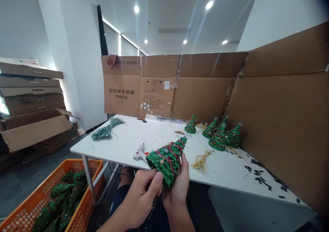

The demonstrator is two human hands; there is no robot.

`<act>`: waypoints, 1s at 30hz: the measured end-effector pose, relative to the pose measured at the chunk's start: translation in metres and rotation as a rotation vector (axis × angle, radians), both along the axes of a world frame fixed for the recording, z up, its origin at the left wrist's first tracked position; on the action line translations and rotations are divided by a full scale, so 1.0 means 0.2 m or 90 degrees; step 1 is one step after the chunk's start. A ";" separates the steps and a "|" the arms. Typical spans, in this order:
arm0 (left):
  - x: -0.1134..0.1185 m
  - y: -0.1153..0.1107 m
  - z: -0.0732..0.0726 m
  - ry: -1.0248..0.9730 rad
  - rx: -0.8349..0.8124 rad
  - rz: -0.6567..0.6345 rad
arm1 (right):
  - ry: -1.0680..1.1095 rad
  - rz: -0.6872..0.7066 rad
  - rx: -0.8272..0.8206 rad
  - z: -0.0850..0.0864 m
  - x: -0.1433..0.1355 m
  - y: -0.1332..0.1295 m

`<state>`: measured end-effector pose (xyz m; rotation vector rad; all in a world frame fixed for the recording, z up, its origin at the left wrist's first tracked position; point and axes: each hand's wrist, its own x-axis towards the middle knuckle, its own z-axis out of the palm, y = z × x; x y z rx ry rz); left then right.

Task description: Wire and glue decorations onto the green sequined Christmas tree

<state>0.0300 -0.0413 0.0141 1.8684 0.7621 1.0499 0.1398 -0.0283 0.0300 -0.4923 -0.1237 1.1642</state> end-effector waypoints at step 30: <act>-0.04 0.01 0.01 0.001 0.025 0.049 | -0.010 -0.012 0.010 -0.01 0.00 0.00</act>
